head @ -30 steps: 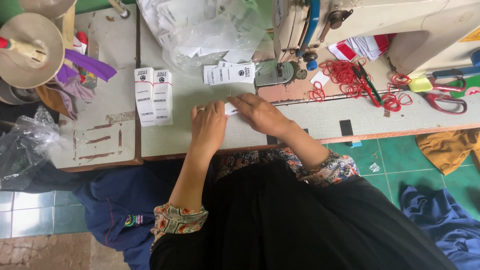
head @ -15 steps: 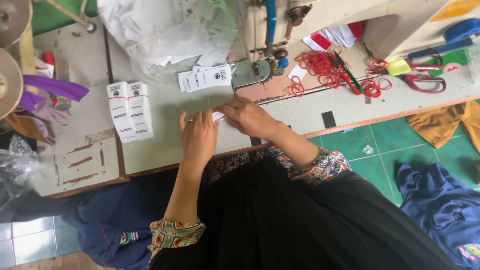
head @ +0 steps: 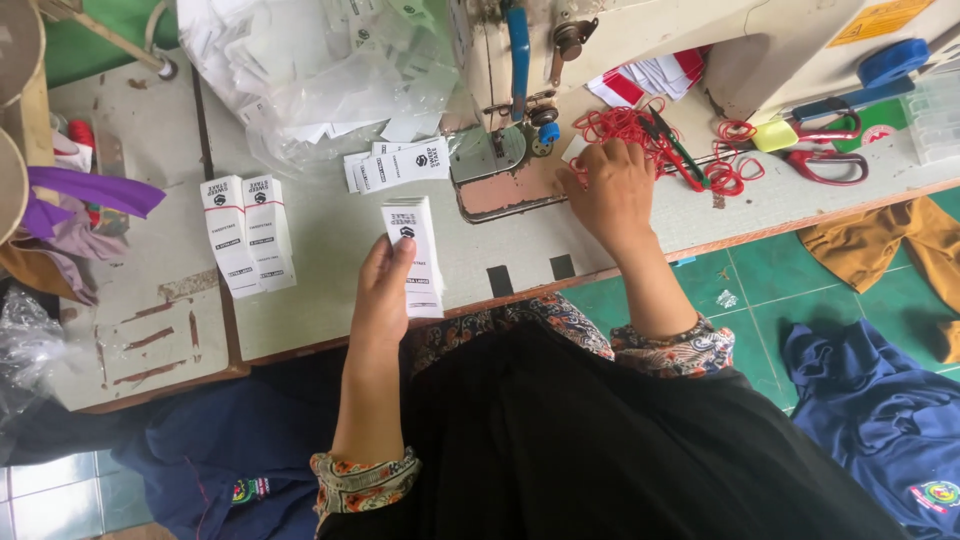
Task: Organizing and stacking small clothing labels at a sewing workstation.
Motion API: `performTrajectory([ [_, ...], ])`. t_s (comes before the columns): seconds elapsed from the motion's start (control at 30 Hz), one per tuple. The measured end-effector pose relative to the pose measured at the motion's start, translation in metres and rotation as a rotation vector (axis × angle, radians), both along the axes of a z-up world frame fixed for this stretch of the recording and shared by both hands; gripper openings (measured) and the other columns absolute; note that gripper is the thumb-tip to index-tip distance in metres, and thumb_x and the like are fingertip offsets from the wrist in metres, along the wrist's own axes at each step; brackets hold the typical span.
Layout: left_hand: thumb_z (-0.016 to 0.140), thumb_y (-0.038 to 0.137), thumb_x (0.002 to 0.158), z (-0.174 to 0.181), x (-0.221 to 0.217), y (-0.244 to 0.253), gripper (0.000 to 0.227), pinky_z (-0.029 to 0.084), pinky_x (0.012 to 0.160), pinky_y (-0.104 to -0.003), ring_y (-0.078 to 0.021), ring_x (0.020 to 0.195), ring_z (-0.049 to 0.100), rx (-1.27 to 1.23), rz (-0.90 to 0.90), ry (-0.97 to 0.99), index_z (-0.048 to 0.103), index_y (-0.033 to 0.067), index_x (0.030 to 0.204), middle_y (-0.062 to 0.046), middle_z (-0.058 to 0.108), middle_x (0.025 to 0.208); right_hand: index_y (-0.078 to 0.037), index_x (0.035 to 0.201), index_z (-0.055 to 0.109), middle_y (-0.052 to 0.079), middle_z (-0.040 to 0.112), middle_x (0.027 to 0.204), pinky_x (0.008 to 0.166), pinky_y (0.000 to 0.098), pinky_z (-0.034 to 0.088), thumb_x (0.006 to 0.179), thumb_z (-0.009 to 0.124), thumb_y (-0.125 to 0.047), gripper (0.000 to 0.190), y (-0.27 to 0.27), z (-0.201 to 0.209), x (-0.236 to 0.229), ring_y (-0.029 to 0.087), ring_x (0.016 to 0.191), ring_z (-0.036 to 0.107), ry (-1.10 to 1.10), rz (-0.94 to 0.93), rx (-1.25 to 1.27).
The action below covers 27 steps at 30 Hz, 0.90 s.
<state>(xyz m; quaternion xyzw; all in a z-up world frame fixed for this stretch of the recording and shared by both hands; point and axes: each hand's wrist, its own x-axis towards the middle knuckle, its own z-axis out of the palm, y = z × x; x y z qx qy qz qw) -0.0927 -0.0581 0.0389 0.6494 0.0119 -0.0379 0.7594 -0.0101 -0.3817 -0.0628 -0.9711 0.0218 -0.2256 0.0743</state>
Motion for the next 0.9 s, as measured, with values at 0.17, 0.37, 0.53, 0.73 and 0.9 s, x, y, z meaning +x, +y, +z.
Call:
performTrajectory([
  [0.17, 0.065, 0.033, 0.099, -0.046, 0.011, 0.01, 0.024, 0.06, 0.088, -0.04, -0.0234, 0.084, 0.076, -0.486, -0.047, 0.208, 0.069, 0.0119, 0.109, -0.01, 0.074, 0.09, -0.017, 0.091, 0.069, 0.006, 0.065, 0.093, 0.079, 0.048, 0.049, 0.089, 0.072, -0.043, 0.026, 0.007, 0.01, 0.001, 0.031, 0.097, 0.063, 0.133, 0.0, 0.069],
  [0.37, 0.069, 0.032, 0.097, -0.065, 0.01, 0.026, 0.018, 0.061, 0.089, -0.043, -0.0233, 0.086, 0.077, -0.572, -0.026, 0.296, 0.069, 0.0141, 0.098, -0.013, 0.076, 0.087, -0.019, 0.087, 0.072, 0.003, 0.063, 0.091, 0.075, 0.0439, 0.05, 0.084, 0.072, -0.033, 0.014, 0.004, 0.0, 0.011, 0.028, 0.094, 0.063, 0.101, 0.048, 0.031],
  [0.53, 0.07, 0.03, 0.096, -0.05, 0.01, 0.031, 0.014, 0.06, 0.094, -0.043, -0.0208, 0.087, 0.078, -0.565, 0.02, 0.26, 0.069, 0.0165, 0.1, -0.009, 0.078, 0.09, -0.011, 0.087, 0.074, 0.013, 0.06, 0.092, 0.076, 0.0428, 0.052, 0.086, 0.076, -0.018, 0.008, 0.008, 0.017, 0.012, 0.035, 0.092, 0.062, -0.043, 0.112, 0.174],
  [0.73, 0.065, 0.026, 0.1, -0.067, 0.016, 0.032, 0.02, 0.057, 0.099, -0.046, -0.0249, 0.103, 0.074, -0.671, -0.005, 0.192, 0.069, 0.0141, 0.115, -0.013, 0.076, 0.113, -0.01, 0.092, 0.076, 0.013, 0.058, 0.1, 0.083, 0.0418, 0.051, 0.09, 0.079, -0.021, 0.012, 0.004, 0.02, 0.015, 0.034, 0.099, 0.06, 0.046, 0.138, 0.297],
  [0.9, 0.066, 0.024, 0.099, -0.07, 0.018, 0.028, 0.021, 0.058, 0.097, -0.04, -0.0199, 0.108, 0.073, -0.697, -0.04, 0.166, 0.072, 0.0161, 0.118, -0.01, 0.074, 0.122, -0.005, 0.097, 0.073, 0.018, 0.065, 0.086, 0.074, 0.0459, 0.054, 0.098, 0.072, -0.015, 0.01, 0.054, 0.048, -0.002, 0.039, 0.084, 0.066, 0.082, 0.289, 0.482],
])
